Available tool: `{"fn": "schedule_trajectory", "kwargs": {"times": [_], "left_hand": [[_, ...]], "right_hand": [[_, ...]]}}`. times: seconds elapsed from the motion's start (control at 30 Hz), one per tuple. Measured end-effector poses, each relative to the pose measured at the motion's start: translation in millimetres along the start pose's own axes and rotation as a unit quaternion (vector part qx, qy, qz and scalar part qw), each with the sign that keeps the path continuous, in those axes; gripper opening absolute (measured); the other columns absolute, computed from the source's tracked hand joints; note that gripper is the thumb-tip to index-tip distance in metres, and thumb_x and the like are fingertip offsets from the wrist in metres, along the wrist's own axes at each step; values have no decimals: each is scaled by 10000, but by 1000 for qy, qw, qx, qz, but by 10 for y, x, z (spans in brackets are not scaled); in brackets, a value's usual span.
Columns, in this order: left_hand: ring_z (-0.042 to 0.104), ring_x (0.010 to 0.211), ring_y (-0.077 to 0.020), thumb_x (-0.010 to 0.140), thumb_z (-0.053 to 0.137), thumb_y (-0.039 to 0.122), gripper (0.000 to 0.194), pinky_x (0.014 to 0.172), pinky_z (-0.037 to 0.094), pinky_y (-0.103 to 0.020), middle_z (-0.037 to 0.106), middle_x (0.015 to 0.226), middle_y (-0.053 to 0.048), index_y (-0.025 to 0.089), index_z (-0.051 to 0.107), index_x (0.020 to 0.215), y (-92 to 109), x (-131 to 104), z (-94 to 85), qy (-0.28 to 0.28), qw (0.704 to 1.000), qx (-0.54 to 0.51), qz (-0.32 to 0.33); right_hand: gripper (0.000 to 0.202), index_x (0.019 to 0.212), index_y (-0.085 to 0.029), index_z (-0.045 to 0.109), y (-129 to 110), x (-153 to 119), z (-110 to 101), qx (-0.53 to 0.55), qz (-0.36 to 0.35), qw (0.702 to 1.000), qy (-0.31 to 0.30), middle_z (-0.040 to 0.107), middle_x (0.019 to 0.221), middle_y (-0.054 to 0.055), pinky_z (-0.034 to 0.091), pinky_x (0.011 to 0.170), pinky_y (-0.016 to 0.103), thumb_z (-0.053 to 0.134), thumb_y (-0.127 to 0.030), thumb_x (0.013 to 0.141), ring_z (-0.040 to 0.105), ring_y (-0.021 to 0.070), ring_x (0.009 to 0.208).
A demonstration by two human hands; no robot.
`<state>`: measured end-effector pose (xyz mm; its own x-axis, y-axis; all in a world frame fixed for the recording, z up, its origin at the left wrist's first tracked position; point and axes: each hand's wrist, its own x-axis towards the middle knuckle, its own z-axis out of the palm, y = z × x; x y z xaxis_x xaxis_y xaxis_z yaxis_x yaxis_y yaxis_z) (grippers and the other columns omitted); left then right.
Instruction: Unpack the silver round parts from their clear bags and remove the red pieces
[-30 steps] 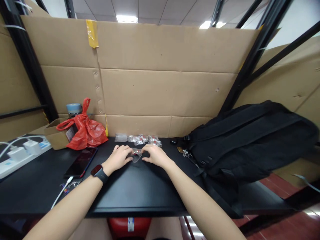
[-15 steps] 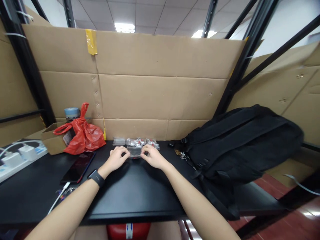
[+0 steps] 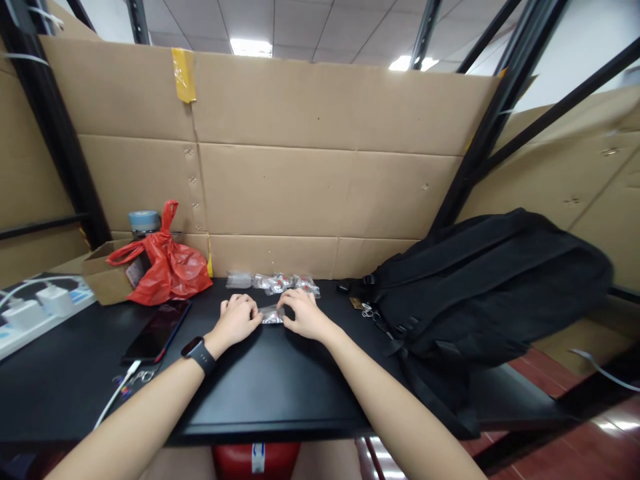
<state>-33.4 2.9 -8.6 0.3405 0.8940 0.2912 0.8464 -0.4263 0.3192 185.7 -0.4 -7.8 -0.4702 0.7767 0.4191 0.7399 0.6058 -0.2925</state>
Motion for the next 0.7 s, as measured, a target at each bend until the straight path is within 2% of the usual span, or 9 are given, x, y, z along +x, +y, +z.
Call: {"fn": "schedule_trajectory", "kwargs": {"times": [0.13,0.23,0.3,0.43,0.5,0.6,0.7], "left_hand": [[490,1160,-270,875,568,378,168,896,332,-403,649,1063,-37,214,565,838,26,-33,-41,9,999,-18,46],[504,1194,-274,829,640,460,271,934,304,-413,670,1078,-23,247,559,977,38,-55,-50,-15,996,-43,75],[557,1147,-263,808,668,404,337,935,298,-412,696,1055,-15,262,526,1080,34,-59,-41,-29,995,-54,77],[650,1019,-214,859,551,204,362,939,303,-407,744,906,20,266,437,1196,4,-41,-15,-21,995,-83,58],[657,1033,-208,844,560,191,400,951,315,-397,750,862,26,262,417,1211,-8,-31,-12,-13,994,-97,49],[644,1086,-210,826,570,194,423,964,328,-388,750,835,25,263,413,1213,-3,-32,-16,-10,993,-110,41],[632,1086,-224,837,550,214,410,971,322,-417,747,884,11,266,419,1222,21,-44,-21,-16,994,-101,33]], "right_hand": [[302,1060,-225,660,-42,-13,25,21,-10,999,-48,691,1055,60,324,961,442,675,-155,767,570,255,1046],[286,1112,-222,642,-52,-8,39,40,20,998,-49,714,1025,63,340,945,427,642,-183,829,600,249,1032],[247,1132,-227,627,-54,3,22,78,46,995,-38,728,994,51,354,941,414,596,-219,887,632,232,995],[250,1169,-228,597,-41,10,-24,132,89,987,-24,734,875,17,357,972,428,543,-318,942,674,210,886],[324,1198,-228,579,-24,3,-27,144,93,985,-32,736,859,7,338,1002,446,611,-345,898,679,216,893],[455,1233,-235,558,9,0,1,159,90,982,-46,735,873,-7,346,1003,436,703,-266,804,683,214,906],[381,1163,-226,595,58,13,50,179,97,978,-41,729,837,-24,388,955,389,683,-210,793,689,193,869]]}}
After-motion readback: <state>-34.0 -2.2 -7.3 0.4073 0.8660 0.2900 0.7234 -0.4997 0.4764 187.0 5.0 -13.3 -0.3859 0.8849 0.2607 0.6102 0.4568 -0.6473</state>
